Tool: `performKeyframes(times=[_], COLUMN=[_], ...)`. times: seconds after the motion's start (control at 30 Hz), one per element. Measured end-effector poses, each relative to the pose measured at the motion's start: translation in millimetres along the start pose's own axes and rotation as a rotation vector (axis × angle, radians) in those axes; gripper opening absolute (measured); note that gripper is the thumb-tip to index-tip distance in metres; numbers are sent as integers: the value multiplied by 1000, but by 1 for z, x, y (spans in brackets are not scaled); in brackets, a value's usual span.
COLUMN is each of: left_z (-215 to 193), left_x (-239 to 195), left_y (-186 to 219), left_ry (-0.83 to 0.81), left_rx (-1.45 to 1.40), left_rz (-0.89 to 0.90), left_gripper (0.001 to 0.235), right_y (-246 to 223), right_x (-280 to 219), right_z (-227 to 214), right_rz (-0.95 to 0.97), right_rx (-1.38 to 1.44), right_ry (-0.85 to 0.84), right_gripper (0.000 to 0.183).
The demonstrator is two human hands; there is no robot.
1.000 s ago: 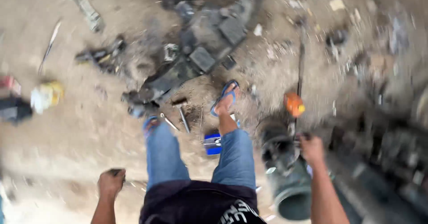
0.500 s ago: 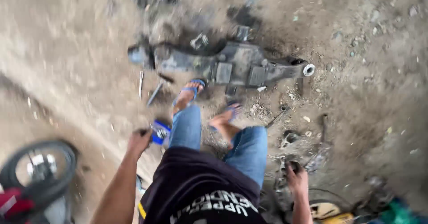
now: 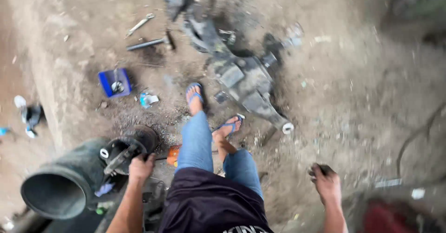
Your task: Repairing a mechanical component by removing bolts and a plate using a wrench and a metal rod.
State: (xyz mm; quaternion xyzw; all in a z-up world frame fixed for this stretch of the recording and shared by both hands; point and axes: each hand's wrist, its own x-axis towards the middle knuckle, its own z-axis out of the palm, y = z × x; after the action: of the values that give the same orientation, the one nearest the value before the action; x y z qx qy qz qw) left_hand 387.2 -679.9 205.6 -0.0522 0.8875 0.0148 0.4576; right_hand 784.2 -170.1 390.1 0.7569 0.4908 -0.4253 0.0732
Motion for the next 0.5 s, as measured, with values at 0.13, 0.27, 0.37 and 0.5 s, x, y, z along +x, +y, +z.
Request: performKeyframes(times=[0.13, 0.27, 0.37, 0.5], left_z=[34, 34, -5, 4], left_x=[-34, 10, 81, 271], left_y=[7, 33, 85, 140], left_ry=[-47, 28, 64, 233], left_rx=[-240, -284, -267, -69], left_rz=[-17, 90, 73, 201], left_gripper=[47, 33, 31, 27], right_y=[-32, -71, -67, -92], right_x=[21, 27, 47, 51], right_z=[9, 84, 155, 267], right_rz=[55, 137, 14, 91], right_rx=[-391, -557, -897, -1052], right_ry=[-44, -105, -273, -304], right_gripper=[42, 52, 51, 57])
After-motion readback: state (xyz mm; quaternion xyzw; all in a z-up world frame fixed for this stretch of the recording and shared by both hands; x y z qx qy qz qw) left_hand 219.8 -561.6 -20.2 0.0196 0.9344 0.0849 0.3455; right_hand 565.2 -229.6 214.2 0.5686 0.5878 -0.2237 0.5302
